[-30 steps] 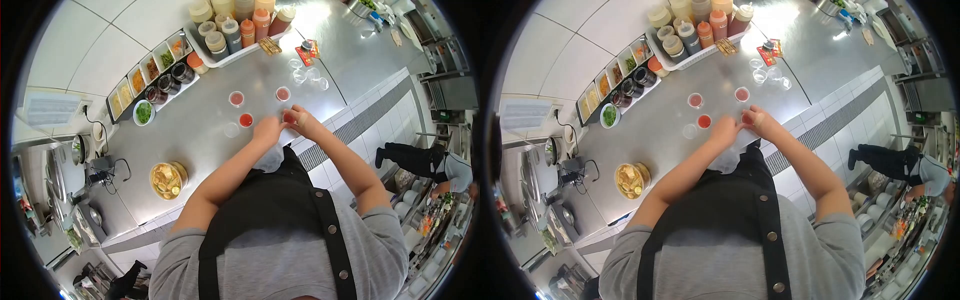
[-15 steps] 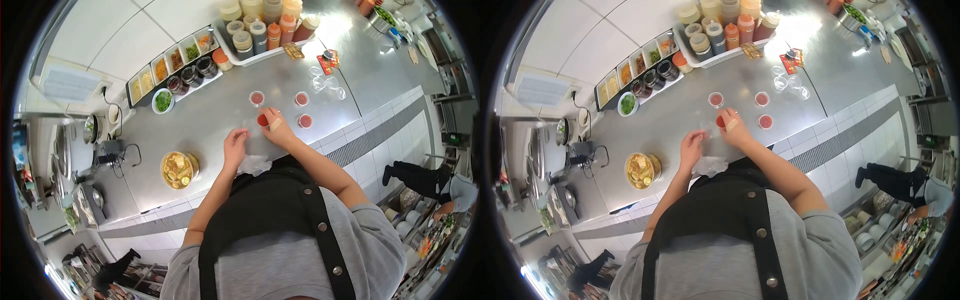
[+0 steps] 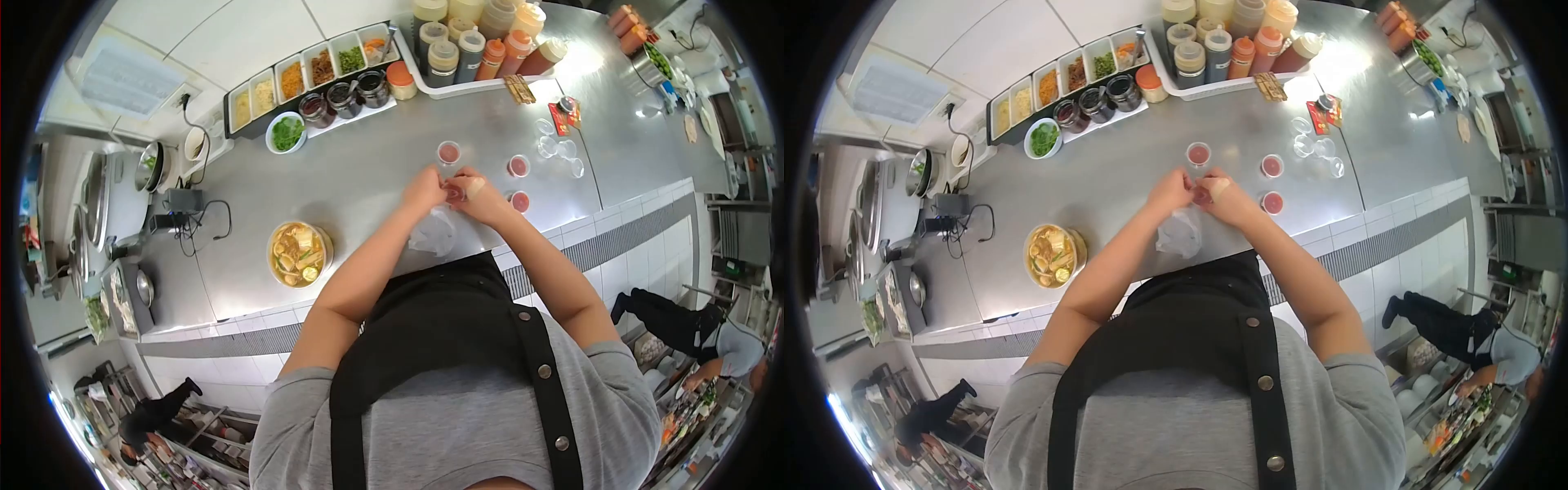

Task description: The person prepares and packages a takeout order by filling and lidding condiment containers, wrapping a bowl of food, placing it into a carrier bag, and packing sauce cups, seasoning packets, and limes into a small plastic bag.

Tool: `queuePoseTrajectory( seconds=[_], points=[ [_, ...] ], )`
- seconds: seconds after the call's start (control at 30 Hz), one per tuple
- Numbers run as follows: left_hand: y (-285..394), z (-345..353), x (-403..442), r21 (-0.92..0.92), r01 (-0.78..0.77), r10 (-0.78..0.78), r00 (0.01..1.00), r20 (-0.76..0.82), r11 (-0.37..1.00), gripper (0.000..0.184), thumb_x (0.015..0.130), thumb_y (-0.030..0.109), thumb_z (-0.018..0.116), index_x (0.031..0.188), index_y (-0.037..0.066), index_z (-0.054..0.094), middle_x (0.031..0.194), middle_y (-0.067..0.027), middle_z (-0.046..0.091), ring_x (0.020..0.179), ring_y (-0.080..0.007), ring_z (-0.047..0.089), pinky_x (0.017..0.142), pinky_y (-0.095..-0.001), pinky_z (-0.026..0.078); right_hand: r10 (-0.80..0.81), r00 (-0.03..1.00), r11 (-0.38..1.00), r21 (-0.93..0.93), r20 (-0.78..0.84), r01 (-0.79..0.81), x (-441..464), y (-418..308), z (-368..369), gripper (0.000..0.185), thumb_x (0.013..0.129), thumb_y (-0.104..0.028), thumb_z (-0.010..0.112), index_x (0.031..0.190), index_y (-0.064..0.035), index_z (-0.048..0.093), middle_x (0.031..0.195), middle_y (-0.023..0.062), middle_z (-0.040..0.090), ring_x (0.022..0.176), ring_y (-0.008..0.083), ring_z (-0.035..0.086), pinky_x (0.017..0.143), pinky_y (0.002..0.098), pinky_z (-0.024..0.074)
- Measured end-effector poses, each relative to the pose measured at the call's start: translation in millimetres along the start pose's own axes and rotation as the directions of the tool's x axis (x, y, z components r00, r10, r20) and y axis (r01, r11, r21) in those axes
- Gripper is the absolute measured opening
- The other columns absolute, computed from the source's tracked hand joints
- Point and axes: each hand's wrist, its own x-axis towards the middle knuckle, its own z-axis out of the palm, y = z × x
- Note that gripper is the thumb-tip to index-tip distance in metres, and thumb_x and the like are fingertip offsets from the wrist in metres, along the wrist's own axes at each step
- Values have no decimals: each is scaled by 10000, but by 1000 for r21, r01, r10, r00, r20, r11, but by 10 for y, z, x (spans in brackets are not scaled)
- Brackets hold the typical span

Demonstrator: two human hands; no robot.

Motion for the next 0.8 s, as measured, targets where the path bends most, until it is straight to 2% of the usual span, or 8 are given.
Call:
queuePoseTrajectory(
  seconds=[0.13,0.23,0.33,0.43,0.53,0.67,0.77,0.8],
  points=[
    [-296,68,309,-31,49,-41,976,213,998,403,628,314,886,816,62,633,795,-144,703,775,-310,694,683,-421,524,3,1000,1000,12,-3,-3,-27,128,117,505,726,-22,779,1215,-21,651,1124,167,588,1001,360,644,897,399,542],
    [-424,159,442,-37,32,-23,976,215,999,410,620,327,883,806,64,630,780,-138,702,752,-315,690,680,-415,527,37,999,990,137,7,-38,-34,175,135,466,742,-52,775,1190,-21,652,1093,168,591,995,364,641,883,411,538],
    [-226,61,400,151,-57,22,974,226,987,400,686,340,865,846,53,638,770,-142,696,740,-323,686,671,-412,525,31,998,999,8,49,-31,-4,115,108,404,756,-85,771,1137,-19,655,1044,165,599,981,367,638,852,425,534],
    [-169,71,-54,223,-143,151,988,-21,964,396,770,359,827,902,44,626,771,-148,690,747,-320,683,662,-413,514,-90,995,994,-68,-37,88,-61,156,116,336,762,-92,762,1071,-24,648,1001,162,605,961,371,633,836,430,526],
    [48,-126,-786,-157,-56,49,998,-50,986,307,852,290,773,918,38,610,754,-124,687,701,-245,669,640,-385,513,-29,983,988,-155,-180,0,-102,357,8,312,714,-33,731,1014,-40,643,1006,158,615,953,379,620,825,436,518],
    [-117,-692,-1620,-260,-44,78,990,120,965,357,829,337,793,958,52,621,782,-134,685,741,-256,674,654,-363,505,-48,939,949,-308,-340,-64,-143,-8,-301,609,704,-45,784,1281,-74,594,1197,148,592,1074,373,577,913,450,479],
    [-490,-1007,-2044,-135,-27,54,978,203,990,383,797,342,815,991,61,641,826,-137,693,778,-278,678,675,-381,510,-120,915,933,-359,-386,-29,31,-439,-168,536,758,-86,781,1263,-53,605,1244,151,591,1126,380,570,974,446,455],
    [-648,-1061,-2190,-76,2,15,977,213,997,391,783,334,824,1002,63,648,848,-139,698,796,-290,681,692,-394,514,-138,940,968,-246,-314,60,133,-504,-62,508,774,-98,774,1253,-53,612,1249,151,591,1145,378,565,990,450,443]
  ],
)
